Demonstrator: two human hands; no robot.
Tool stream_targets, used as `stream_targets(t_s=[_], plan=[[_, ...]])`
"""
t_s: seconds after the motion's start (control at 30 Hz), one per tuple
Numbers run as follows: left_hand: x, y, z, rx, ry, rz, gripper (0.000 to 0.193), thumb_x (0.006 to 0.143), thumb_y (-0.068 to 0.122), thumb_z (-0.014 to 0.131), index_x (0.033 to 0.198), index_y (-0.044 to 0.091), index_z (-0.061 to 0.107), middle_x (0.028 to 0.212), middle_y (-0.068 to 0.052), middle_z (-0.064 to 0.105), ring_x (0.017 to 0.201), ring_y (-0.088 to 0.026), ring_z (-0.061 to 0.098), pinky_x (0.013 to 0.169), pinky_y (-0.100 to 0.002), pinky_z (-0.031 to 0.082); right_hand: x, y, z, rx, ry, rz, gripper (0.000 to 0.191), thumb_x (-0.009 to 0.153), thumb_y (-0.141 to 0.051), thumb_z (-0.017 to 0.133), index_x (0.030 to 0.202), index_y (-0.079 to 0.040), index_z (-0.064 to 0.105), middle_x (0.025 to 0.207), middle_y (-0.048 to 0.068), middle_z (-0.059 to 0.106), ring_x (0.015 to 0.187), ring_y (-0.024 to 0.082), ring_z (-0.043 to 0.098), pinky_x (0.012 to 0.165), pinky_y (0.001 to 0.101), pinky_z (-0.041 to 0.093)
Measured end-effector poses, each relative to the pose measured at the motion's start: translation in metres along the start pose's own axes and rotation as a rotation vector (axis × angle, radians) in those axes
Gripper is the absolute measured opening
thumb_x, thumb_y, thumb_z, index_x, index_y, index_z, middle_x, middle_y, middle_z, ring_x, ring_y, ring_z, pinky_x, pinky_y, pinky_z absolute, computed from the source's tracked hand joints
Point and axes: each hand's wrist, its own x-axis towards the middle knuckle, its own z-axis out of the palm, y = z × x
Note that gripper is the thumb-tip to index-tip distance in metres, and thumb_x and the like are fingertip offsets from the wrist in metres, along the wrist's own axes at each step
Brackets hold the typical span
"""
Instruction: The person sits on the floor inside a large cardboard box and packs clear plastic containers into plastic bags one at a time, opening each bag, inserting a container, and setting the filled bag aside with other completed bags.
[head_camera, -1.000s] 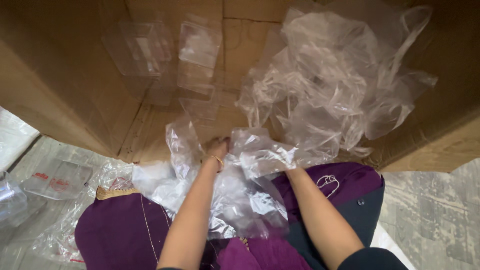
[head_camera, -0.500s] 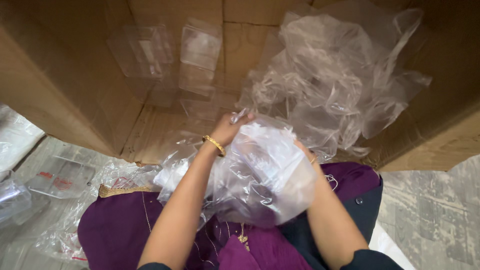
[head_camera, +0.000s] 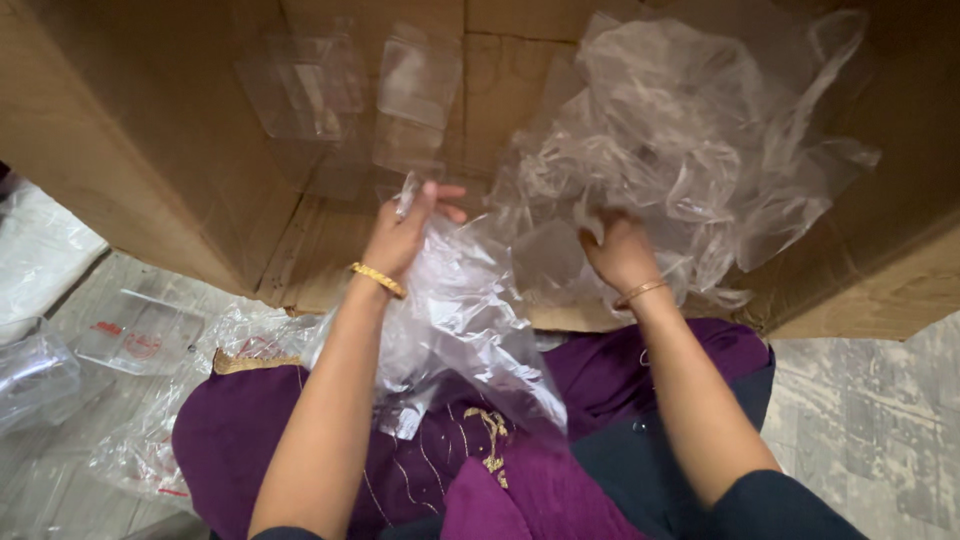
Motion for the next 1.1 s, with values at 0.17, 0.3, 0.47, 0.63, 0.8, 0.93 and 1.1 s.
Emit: stream_targets(t_s=[0.17,0.3,0.47,0.63,0.8,0.93,1.1], plan=[[-0.001,0.014,0.013,-0.215,-0.046,-0.039,0.050,0.098,0.047,0.059,0.121,0.006,0.074,0.097,-0.002,0.078,0.095,-0.014,0.067,0.088,-0.032,0.052,0.017,-0.083,-0.012,0.912,-0.228,0.001,0.057,0.087,-0.032,0.078,0.135,-0.012,0.054,0.124,0.009,0.068,0.114,0.019,0.064,0.095,0.0329,0.052],[-0.006,0.021,0.005,-0.171,-0.092,0.144,0.042,0.096,0.031,0.073,0.125,0.000,0.071,0.110,-0.007,0.077,0.110,-0.015,0.068,0.100,-0.031,0.051,0.030,-0.113,-0.002,0.905,-0.392,-0.003,0.027,0.093,-0.021,0.076,0.113,-0.004,0.077,0.100,0.004,0.076,0.087,0.011,0.066,0.077,0.0251,0.053],[-0.016,0.014,-0.016,-0.305,0.106,0.010,0.032,0.092,0.019,0.076,0.117,-0.001,0.075,0.111,-0.009,0.079,0.106,-0.018,0.074,0.096,-0.032,0.059,0.032,-0.109,0.007,0.815,-0.178,0.029,0.020,0.097,-0.018,0.072,0.110,-0.003,0.077,0.098,0.000,0.077,0.084,0.008,0.065,0.075,0.0231,0.052],[-0.023,0.005,-0.023,-0.188,0.065,0.045,0.032,0.094,0.018,0.075,0.120,0.001,0.075,0.115,-0.007,0.077,0.104,-0.012,0.070,0.095,-0.028,0.053,0.026,-0.119,0.000,1.076,-0.240,0.031,0.028,0.098,-0.023,0.069,0.123,-0.009,0.068,0.111,-0.003,0.075,0.100,0.005,0.067,0.089,0.0211,0.054],[-0.028,-0.007,-0.023,-0.228,-0.045,0.021,0.031,0.094,0.020,0.075,0.119,0.002,0.076,0.113,-0.005,0.078,0.099,-0.009,0.069,0.090,-0.027,0.055,0.023,-0.140,0.009,0.889,-0.396,-0.161,0.031,0.094,-0.026,0.076,0.114,-0.002,0.073,0.100,0.000,0.073,0.089,0.006,0.063,0.079,0.0242,0.053],[-0.030,-0.025,-0.032,-0.231,0.063,-0.038,0.027,0.091,0.018,0.078,0.111,0.000,0.077,0.103,-0.007,0.077,0.091,-0.012,0.071,0.081,-0.027,0.058,0.024,-0.146,0.028,0.693,-0.345,-0.088,0.026,0.099,-0.028,0.072,0.103,-0.003,0.079,0.079,-0.001,0.071,0.072,0.005,0.055,0.064,0.0266,0.046],[-0.025,-0.044,-0.040,-0.293,0.212,-0.037,0.029,0.091,0.015,0.083,0.110,-0.003,0.071,0.104,-0.007,0.073,0.092,-0.012,0.068,0.081,-0.028,0.056,0.034,-0.153,0.047,0.569,-0.399,-0.031,0.028,0.105,-0.027,0.066,0.106,-0.001,0.076,0.074,0.002,0.067,0.069,0.006,0.051,0.061,0.0278,0.046]])
